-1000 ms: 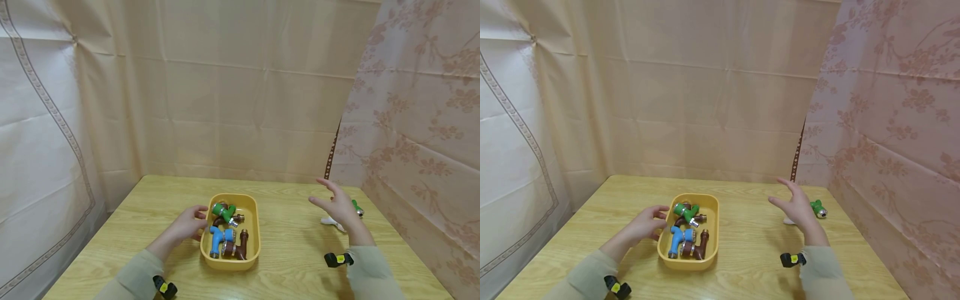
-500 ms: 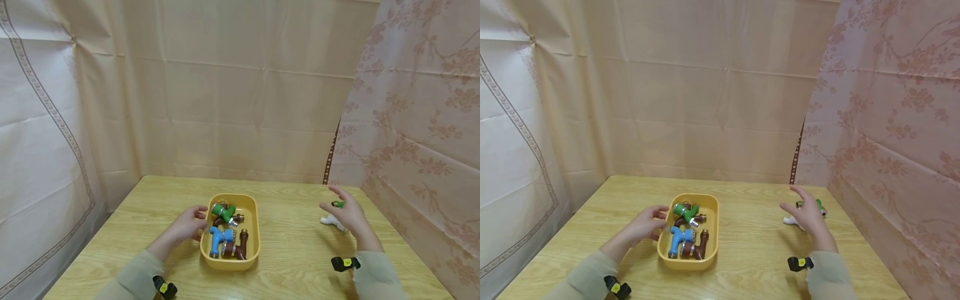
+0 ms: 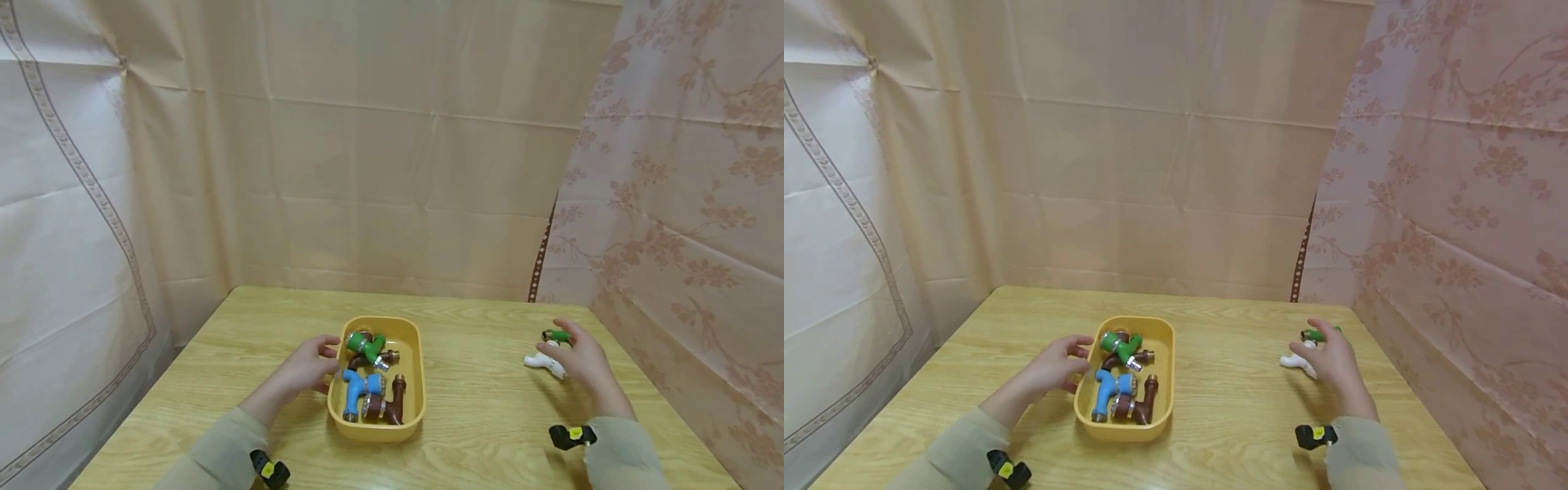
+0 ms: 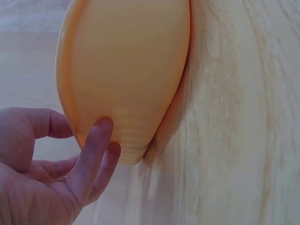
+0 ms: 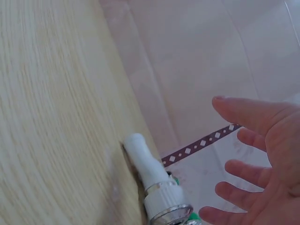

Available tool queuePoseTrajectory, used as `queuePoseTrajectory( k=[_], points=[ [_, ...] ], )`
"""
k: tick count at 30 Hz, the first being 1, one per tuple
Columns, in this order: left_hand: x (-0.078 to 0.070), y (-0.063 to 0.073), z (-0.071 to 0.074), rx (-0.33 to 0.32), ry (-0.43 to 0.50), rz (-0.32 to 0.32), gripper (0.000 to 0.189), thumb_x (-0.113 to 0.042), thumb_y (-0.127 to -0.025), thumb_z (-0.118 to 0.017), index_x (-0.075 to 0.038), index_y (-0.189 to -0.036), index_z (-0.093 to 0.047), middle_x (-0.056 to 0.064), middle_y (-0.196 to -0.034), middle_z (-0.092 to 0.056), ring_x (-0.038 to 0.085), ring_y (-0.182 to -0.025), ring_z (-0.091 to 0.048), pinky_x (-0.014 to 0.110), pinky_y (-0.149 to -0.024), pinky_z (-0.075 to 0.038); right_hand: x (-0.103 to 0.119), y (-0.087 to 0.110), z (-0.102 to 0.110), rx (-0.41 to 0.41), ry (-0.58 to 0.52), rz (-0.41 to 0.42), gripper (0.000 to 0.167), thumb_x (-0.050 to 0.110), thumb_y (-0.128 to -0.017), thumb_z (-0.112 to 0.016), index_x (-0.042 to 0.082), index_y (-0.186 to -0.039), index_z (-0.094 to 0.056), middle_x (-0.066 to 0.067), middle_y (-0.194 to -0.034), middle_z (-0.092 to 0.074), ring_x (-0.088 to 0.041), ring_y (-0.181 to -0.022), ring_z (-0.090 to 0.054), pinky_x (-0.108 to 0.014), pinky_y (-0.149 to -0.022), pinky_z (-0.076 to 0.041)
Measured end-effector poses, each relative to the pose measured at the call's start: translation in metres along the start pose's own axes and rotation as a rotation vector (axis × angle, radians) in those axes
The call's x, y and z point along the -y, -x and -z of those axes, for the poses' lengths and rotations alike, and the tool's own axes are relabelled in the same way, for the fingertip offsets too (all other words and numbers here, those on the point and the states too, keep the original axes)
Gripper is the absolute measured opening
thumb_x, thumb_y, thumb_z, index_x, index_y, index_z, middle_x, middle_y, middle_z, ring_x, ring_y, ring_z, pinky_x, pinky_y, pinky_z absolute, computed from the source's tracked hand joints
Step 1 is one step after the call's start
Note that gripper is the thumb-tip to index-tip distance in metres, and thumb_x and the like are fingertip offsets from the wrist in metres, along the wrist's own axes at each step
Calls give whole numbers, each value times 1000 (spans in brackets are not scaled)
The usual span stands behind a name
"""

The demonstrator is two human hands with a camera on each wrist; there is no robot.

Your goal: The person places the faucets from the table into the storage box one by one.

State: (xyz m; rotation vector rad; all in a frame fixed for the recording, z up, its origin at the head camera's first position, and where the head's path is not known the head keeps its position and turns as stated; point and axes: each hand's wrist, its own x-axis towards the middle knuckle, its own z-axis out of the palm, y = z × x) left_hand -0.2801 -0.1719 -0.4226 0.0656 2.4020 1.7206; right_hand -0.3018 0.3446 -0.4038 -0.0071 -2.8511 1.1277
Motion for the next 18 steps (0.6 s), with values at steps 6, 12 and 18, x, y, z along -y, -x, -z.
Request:
queuePoseTrajectory(
  k=[6,12,18],
  points=[
    [1,-1,1,8,8,-3,56,-2,-92,-63,1,-145,-47,20,-120,-53,30,-91,-64,41,-62,-62,-12,-1,0,13,-21,-38,97,54,-94,-67,2,-161,-20,-30,-162,-17,-58,-141,-22,-70,-108,-32],
    [1,-2,1,12,13,5,56,-2,-92,-62,1,-146,-47,20,-120,-52,30,-92,-64,42,-62,-63,-19,0,1,26,12,-67,89,45,-97,-67,-3,-158,-23,-38,-157,-21,-60,-137,-28,-70,-105,-37],
    [1,-1,0,9,34,-2,57,0,-91,-63,1,-145,-48,21,-120,-52,30,-92,-64,43,-60,-62,-25,-2,1,12,70,-92,81,40,-96,-69,-5,-153,-32,-42,-148,-32,-60,-130,-38,-68,-98,-44]
  ],
)
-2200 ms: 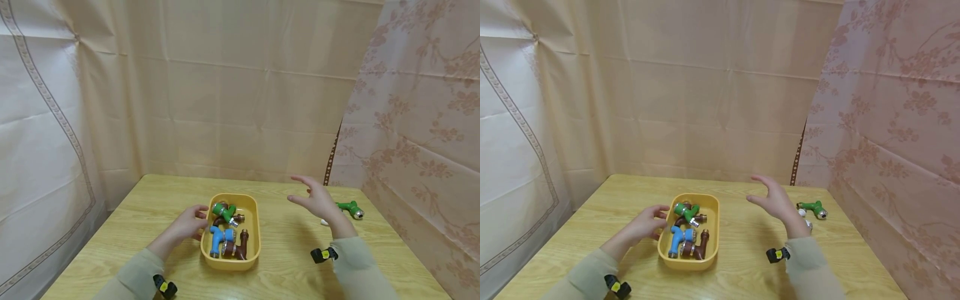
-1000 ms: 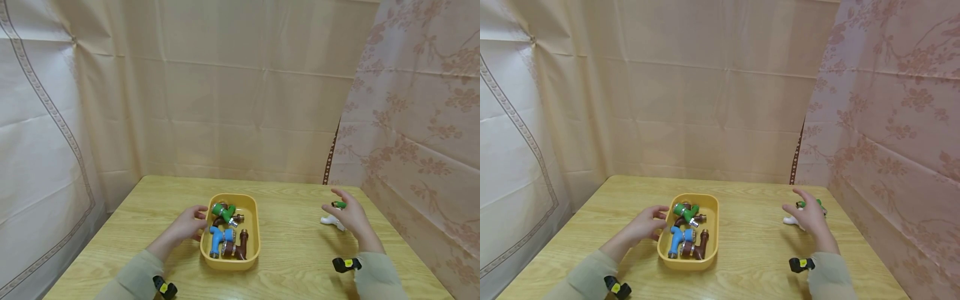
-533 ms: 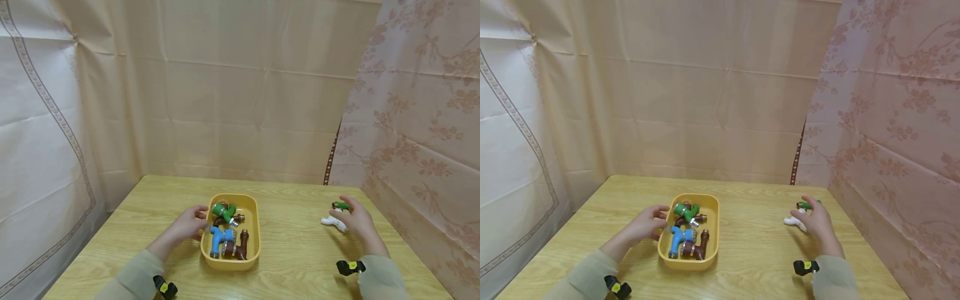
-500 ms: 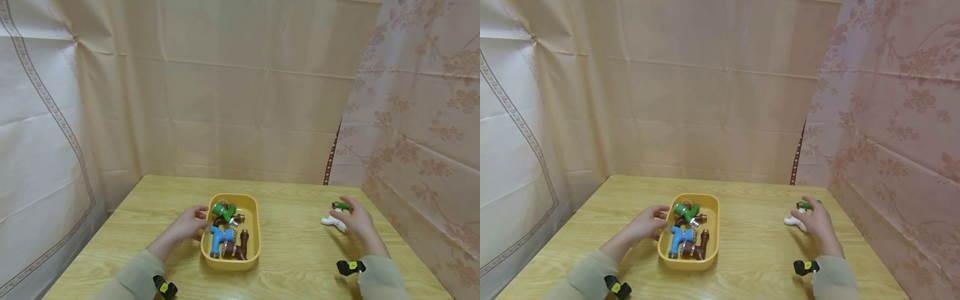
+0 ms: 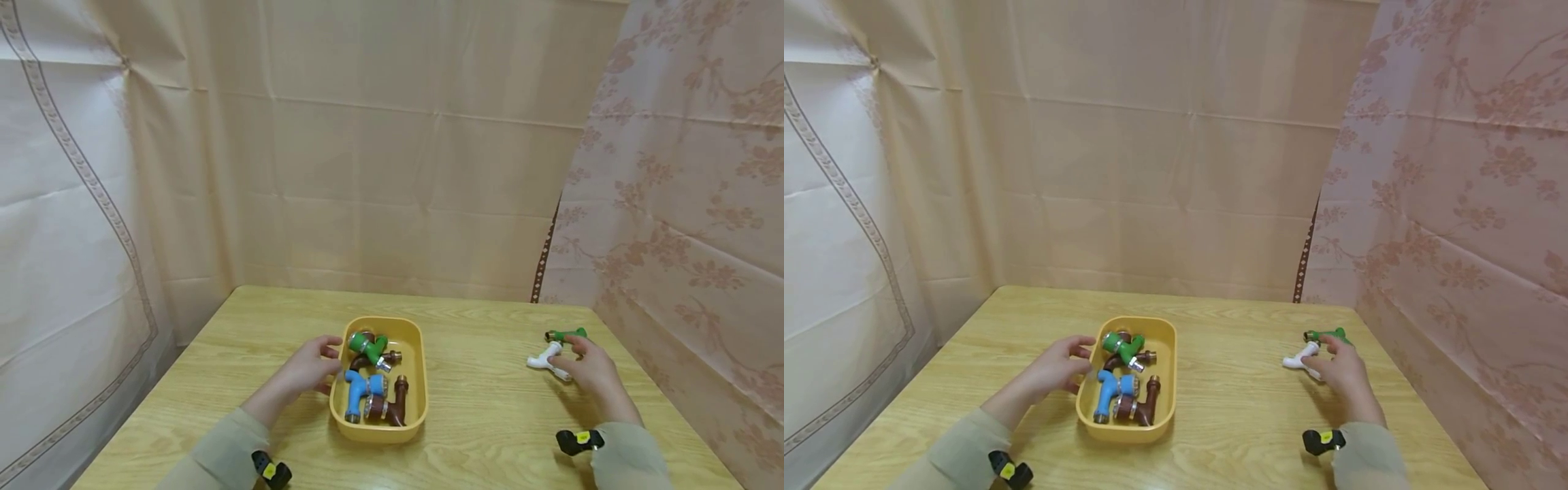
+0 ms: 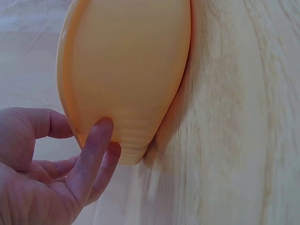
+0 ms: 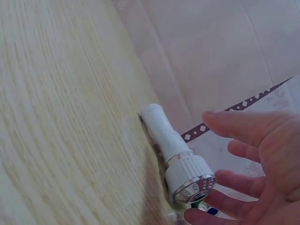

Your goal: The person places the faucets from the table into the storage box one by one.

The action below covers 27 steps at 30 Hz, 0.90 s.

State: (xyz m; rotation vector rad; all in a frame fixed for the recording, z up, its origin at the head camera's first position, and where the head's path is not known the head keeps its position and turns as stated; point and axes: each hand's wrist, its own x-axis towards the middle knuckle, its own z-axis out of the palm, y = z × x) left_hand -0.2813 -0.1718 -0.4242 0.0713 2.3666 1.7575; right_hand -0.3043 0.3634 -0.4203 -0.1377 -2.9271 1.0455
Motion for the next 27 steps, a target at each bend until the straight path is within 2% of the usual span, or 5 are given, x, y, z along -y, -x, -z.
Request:
queuePoseTrajectory(
  k=[10,17,27],
  points=[
    [-2,2,-1,-3,-2,4,58,0,-90,-63,1,-146,-47,20,-120,-52,29,-91,-64,43,-61,-62,-11,-4,-5,-1,-16,-32,83,40,-94,-70,-9,-150,-34,-43,-144,-35,-61,-126,-39,-69,-98,-42],
    [-3,1,-1,1,-5,-1,58,-1,-90,-62,1,-146,-47,20,-120,-52,29,-91,-64,42,-61,-62,-13,-5,-7,-19,23,-17,79,38,-93,-73,-10,-146,-40,-44,-139,-41,-61,-122,-44,-68,-96,-44],
    [-3,1,0,-4,-11,5,57,-1,-90,-63,1,-146,-47,20,-120,-52,29,-91,-64,42,-61,-62,-16,-6,-8,10,59,-24,78,37,-92,-73,-9,-146,-41,-44,-138,-43,-61,-122,-44,-67,-98,-42]
  ],
)
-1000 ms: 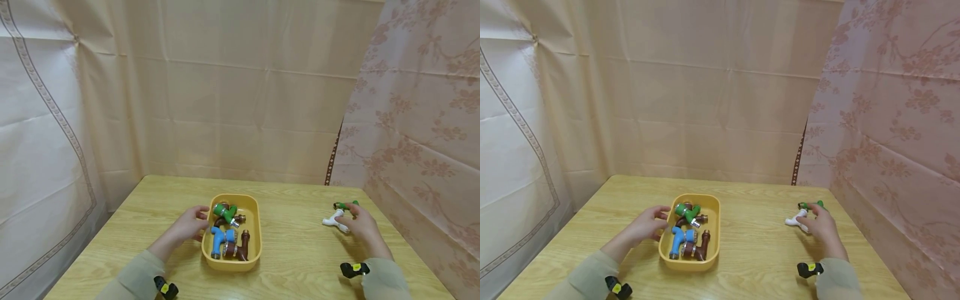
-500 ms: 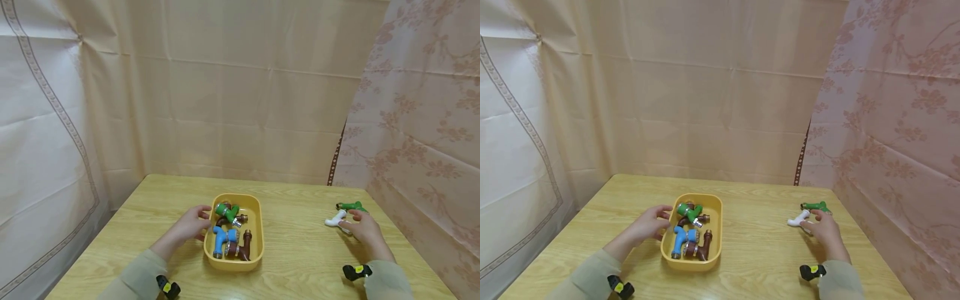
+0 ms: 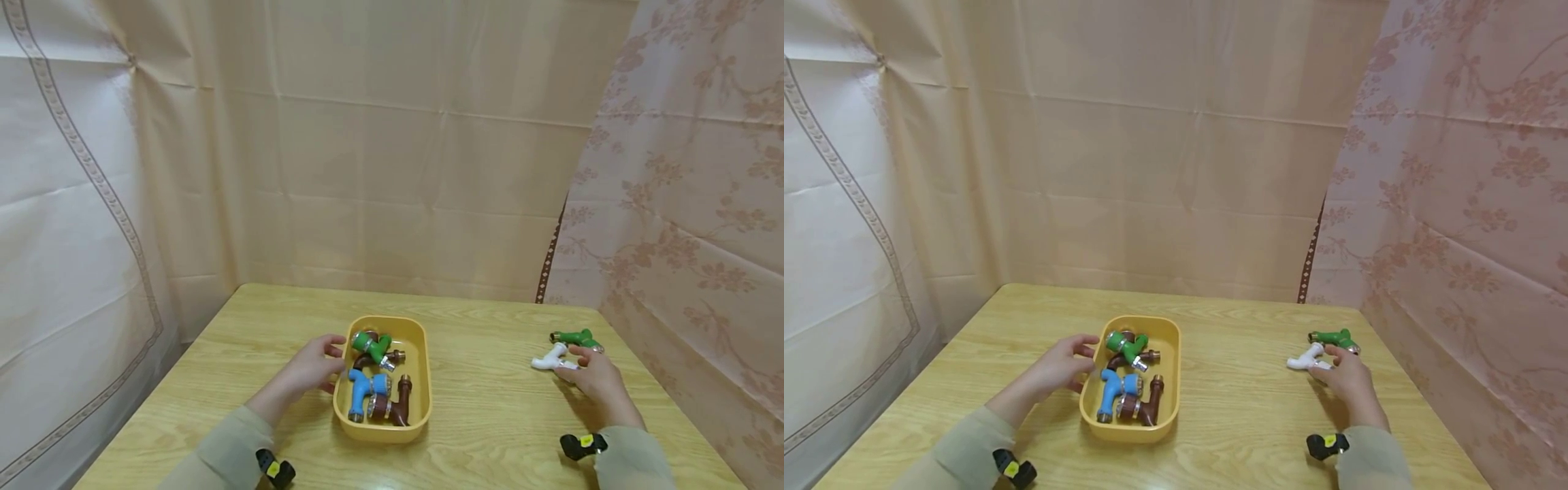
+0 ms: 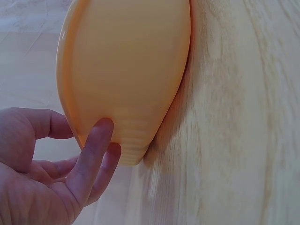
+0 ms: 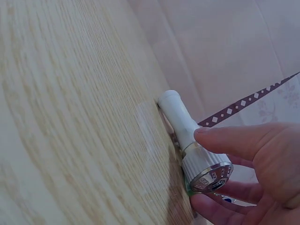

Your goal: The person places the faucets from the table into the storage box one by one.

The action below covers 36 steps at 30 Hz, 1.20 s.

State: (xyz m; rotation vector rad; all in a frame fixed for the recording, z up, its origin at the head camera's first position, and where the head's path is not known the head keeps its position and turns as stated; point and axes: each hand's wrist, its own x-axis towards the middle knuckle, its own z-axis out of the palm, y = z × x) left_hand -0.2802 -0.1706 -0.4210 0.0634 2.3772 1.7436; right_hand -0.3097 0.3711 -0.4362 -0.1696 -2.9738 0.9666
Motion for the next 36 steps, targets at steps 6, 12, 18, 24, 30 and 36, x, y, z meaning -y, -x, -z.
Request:
queuePoseTrajectory(
  k=[6,12,18,24,30,36],
  points=[
    [0,-1,0,1,-1,0,58,-1,-90,-62,1,-146,-48,20,-120,-52,29,-91,-64,42,-61,-62,-2,-2,0,35,-21,-23,80,38,-93,-72,-8,-150,-39,-44,-140,-42,-60,-125,-42,-69,-100,-41],
    [0,0,0,1,-5,1,57,-1,-91,-63,1,-146,-48,20,-121,-52,29,-92,-64,42,-61,-62,-5,-1,0,40,-21,2,75,36,-94,-71,-6,-149,-42,-42,-140,-45,-60,-126,-43,-68,-98,-44],
    [0,1,0,1,-2,2,57,-1,-91,-63,1,-146,-47,20,-120,-52,29,-92,-64,42,-61,-62,-3,1,1,40,-32,1,70,32,-95,-71,-6,-147,-46,-41,-139,-46,-59,-125,-45,-66,-94,-47],
    [1,0,0,3,1,1,56,-1,-91,-62,1,-146,-47,20,-120,-52,30,-91,-63,43,-61,-62,-4,1,0,32,-28,9,63,28,-93,-73,-7,-142,-52,-38,-139,-49,-56,-124,-45,-64,-94,-47],
    [1,0,0,-5,-8,7,56,-1,-92,-63,0,-145,-48,20,-121,-52,30,-92,-63,43,-61,-62,-5,0,0,59,-59,-11,61,27,-95,-71,-8,-141,-53,-36,-144,-44,-56,-131,-37,-68,-101,-40],
    [0,1,1,-3,-13,6,56,-2,-92,-63,0,-146,-48,20,-121,-52,30,-93,-63,42,-61,-62,-3,2,1,37,-30,-3,57,26,-95,-71,-8,-139,-56,-36,-143,-46,-56,-129,-39,-67,-98,-42]
  ],
)
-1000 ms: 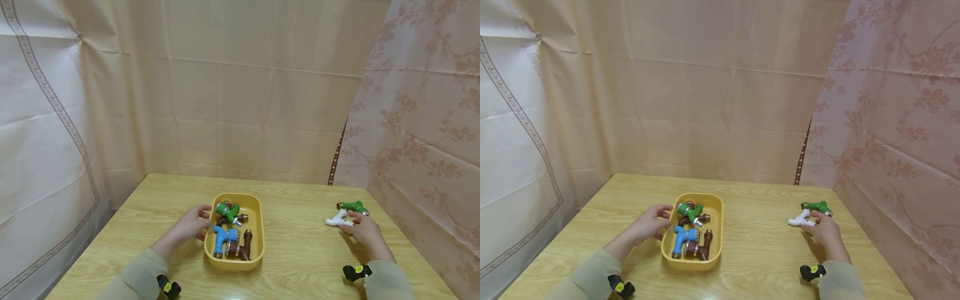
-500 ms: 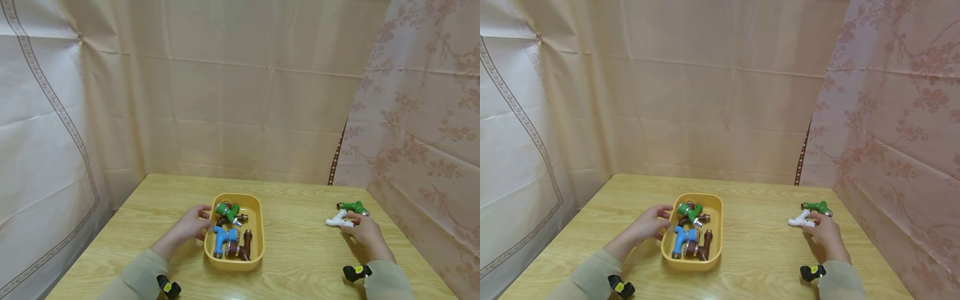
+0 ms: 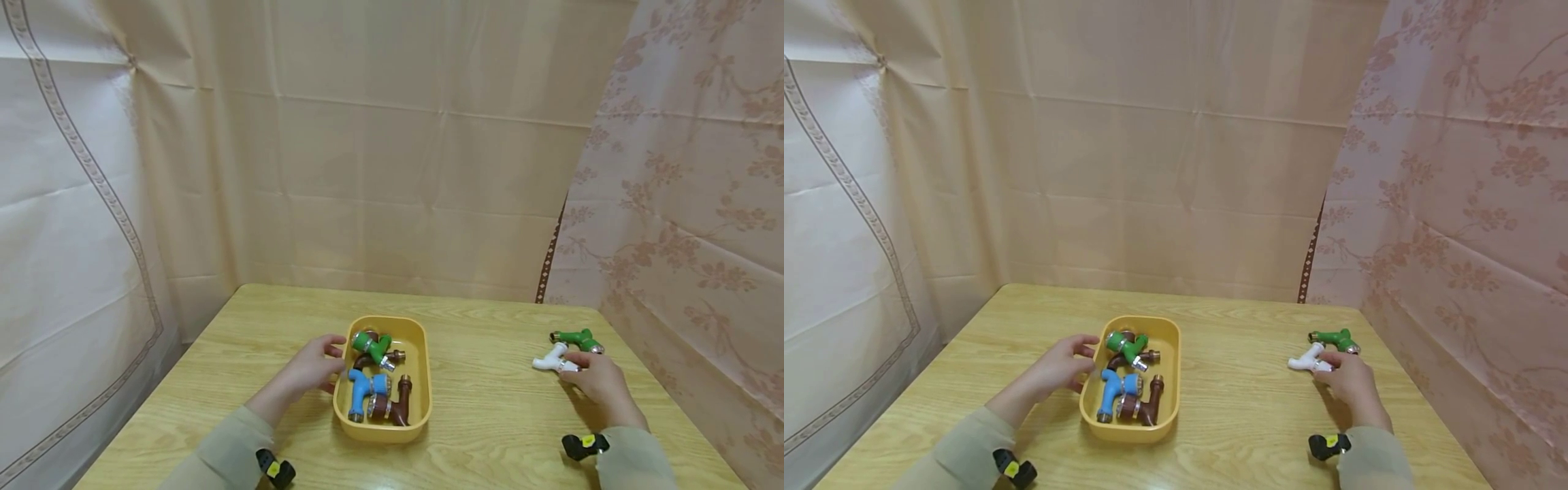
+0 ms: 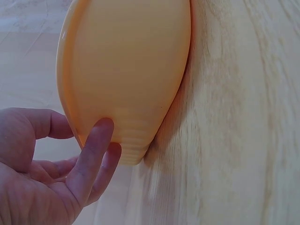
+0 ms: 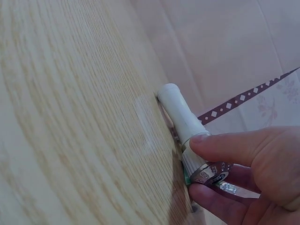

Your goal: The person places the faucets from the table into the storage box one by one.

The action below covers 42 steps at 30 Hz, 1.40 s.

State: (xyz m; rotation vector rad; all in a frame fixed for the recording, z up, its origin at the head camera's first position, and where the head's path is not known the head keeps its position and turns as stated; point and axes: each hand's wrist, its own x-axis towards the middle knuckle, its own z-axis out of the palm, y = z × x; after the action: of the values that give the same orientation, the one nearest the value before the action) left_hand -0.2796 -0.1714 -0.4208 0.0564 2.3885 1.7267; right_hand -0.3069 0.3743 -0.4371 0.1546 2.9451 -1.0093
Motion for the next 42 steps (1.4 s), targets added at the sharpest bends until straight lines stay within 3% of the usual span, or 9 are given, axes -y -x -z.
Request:
queuePoseTrajectory(
  k=[12,21,24,36,42],
  points=[
    [0,0,0,0,-2,1,56,-2,-92,-64,0,-146,-48,20,-121,-52,30,-92,-64,42,-61,-62,2,4,3,-17,28,29,53,26,-95,-71,-9,-134,-60,-35,-137,-52,-55,-126,-43,-66,-98,-43],
    [0,-1,-1,-2,10,7,56,-1,-91,-63,0,-145,-48,20,-121,-52,30,-93,-63,42,-62,-63,4,6,6,-5,-48,-7,65,32,-95,-72,-6,-144,-52,-38,-146,-39,-55,-132,-36,-67,-101,-40],
    [0,-2,-1,-1,21,2,56,0,-91,-62,1,-145,-48,21,-121,-52,30,-94,-63,43,-62,-63,7,7,8,-18,-73,-7,66,32,-94,-73,-5,-144,-52,-37,-145,-41,-51,-129,-40,-63,-99,-43],
    [1,-2,-1,-3,15,1,56,0,-90,-63,1,-145,-48,21,-122,-52,30,-93,-63,43,-61,-63,22,8,15,-80,4,53,51,24,-93,-75,-7,-132,-61,-29,-122,-61,-40,-106,-56,-44,-77,-54],
    [1,-3,-1,2,26,0,56,0,-92,-62,1,-145,-47,21,-121,-52,30,-94,-63,43,-62,-63,31,11,18,-76,25,56,56,29,-95,-73,-6,-136,-58,-33,-127,-57,-42,-107,-55,-43,-75,-54]
  ],
)
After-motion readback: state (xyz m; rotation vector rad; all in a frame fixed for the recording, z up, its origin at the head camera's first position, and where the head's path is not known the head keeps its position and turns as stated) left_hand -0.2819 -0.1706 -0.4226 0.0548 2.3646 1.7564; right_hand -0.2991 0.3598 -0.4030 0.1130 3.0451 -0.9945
